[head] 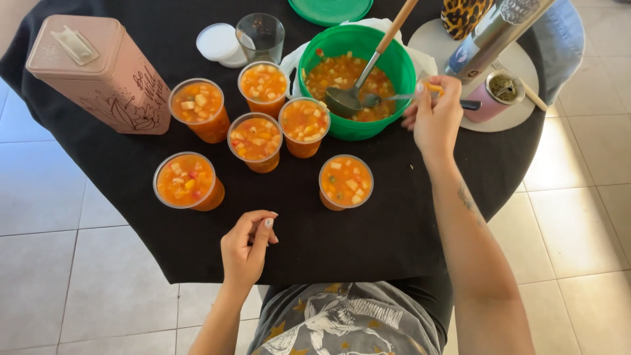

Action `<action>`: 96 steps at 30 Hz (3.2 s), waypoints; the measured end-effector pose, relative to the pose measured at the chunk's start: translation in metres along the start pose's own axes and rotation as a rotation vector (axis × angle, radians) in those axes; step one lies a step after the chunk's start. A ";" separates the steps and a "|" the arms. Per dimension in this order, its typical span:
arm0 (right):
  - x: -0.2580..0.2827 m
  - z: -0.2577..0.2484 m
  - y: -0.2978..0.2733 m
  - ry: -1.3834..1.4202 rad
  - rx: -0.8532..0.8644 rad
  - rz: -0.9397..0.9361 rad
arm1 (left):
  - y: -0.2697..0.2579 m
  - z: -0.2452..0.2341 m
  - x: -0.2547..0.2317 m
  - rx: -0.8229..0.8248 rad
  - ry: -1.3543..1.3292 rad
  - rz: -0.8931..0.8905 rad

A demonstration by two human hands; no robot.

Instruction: Filling small plastic cups with fruit salad using a ladle and then securing lids on top of them.

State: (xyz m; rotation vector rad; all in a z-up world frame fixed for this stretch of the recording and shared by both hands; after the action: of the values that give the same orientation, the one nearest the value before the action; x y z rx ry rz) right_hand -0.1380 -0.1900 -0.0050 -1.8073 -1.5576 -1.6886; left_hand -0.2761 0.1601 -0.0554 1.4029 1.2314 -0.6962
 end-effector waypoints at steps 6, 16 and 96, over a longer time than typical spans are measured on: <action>0.028 -0.039 -0.045 -0.192 0.035 0.066 | 0.000 0.002 -0.002 0.029 -0.013 -0.005; -0.007 -0.098 -0.188 -0.863 0.460 -0.107 | -0.007 0.009 0.000 0.091 0.063 -0.014; 0.096 -0.165 -0.077 0.906 0.108 0.242 | 0.001 0.178 -0.221 0.669 -0.477 0.128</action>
State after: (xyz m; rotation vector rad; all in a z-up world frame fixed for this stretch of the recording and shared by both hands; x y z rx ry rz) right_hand -0.3168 -0.2296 0.0897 -0.8815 -0.9555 -1.8467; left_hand -0.3002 -0.0732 0.1037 1.6904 0.5374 -1.3390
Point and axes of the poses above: each hand's wrist, its own y-axis towards the middle knuckle, its own z-axis out of the palm, x = y × z, the point moved 9 cm from there along y, towards the middle knuckle, and after that the axes turned 4 degrees about -x, right-handed, at the moved point
